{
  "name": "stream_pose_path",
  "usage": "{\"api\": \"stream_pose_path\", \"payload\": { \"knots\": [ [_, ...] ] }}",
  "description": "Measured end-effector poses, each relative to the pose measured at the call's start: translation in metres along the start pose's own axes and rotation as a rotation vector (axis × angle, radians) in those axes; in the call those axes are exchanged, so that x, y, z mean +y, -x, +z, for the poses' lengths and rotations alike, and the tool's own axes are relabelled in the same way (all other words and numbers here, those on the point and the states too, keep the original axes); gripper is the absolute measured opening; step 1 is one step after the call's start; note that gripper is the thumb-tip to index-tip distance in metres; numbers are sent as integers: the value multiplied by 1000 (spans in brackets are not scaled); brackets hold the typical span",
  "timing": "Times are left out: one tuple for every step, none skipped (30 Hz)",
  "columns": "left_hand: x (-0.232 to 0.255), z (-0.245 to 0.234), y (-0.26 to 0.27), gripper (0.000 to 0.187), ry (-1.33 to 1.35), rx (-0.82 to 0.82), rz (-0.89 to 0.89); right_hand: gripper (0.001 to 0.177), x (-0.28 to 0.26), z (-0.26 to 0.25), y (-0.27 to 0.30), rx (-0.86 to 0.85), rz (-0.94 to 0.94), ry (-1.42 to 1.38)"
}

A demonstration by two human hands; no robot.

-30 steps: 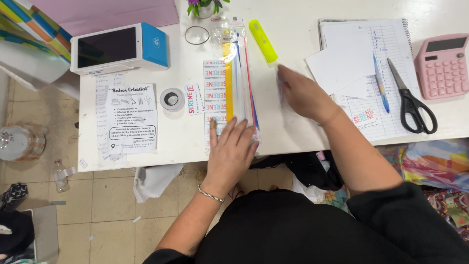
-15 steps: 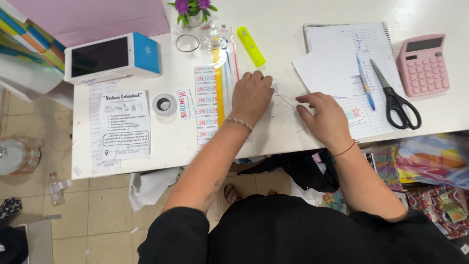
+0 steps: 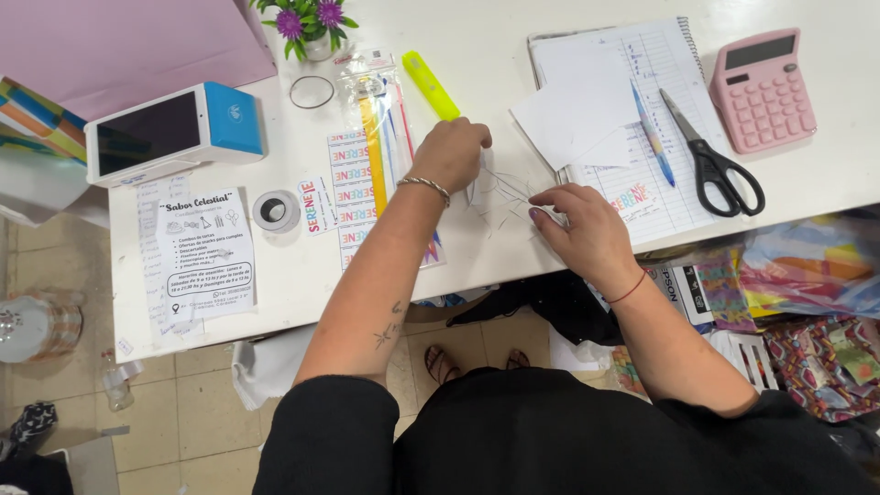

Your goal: The person organizes various items on a cluttered desk, including papers, a calculator, and stationery, while occasionally reaching into a shelf below. They then use scissors to cut a printed sheet of paper into smaller strips.

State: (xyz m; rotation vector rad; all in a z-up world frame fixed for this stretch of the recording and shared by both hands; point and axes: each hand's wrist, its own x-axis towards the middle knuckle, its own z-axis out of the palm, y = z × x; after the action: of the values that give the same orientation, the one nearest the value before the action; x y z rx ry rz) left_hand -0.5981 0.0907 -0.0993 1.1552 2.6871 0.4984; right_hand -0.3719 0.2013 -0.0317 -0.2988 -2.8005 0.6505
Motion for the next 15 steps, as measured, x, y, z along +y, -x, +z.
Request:
{"api": "stream_pose_path", "payload": {
  "knots": [
    [2, -9, 6, 27, -3, -3, 3, 19, 1, 0, 3, 2, 4, -3],
    [3, -18, 13, 30, 101, -21, 21, 18, 0, 1, 5, 5, 0, -22],
    [3, -28, 20, 33, 205, -40, 39, 18, 0, 1, 8, 7, -4, -42],
    [0, -26, 18, 33, 200, -40, 37, 18, 1, 3, 8, 9, -6, -46],
    [-3, -23, 18, 34, 271, -2, 46, 18, 2, 4, 9, 16, -17, -63],
    [-7, -22, 17, 35, 343, 39, 54, 18, 3, 5, 9, 23, -31, -77],
    [-4, -29, 23, 35, 340, 42, 52, 18, 5, 9, 7, 24, -35, -80],
    [-2, -37, 30, 30, 424, 120, 47, 17, 6, 13, 5, 62, -58, -84],
    [0, -44, 37, 26, 508, 199, 42, 17, 7, 17, 3, 99, -80, -87],
    [3, -47, 43, 26, 506, 203, 37, 17, 5, 20, -3, 97, -85, -91],
    [5, -50, 49, 25, 598, 231, 36, 19, 2, 24, -10, 149, -90, -157],
    [7, -53, 55, 24, 689, 264, 33, 22, -1, 27, -17, 200, -98, -225],
    [11, -51, 63, 24, 685, 271, 27, 22, -8, 24, -24, 197, -106, -229],
    [14, -48, 71, 26, 800, 322, 69, 31, -17, 22, -31, 160, -40, -378],
    [16, -46, 79, 27, 913, 374, 112, 45, -26, 21, -39, 120, 28, -526]
  ]
}}
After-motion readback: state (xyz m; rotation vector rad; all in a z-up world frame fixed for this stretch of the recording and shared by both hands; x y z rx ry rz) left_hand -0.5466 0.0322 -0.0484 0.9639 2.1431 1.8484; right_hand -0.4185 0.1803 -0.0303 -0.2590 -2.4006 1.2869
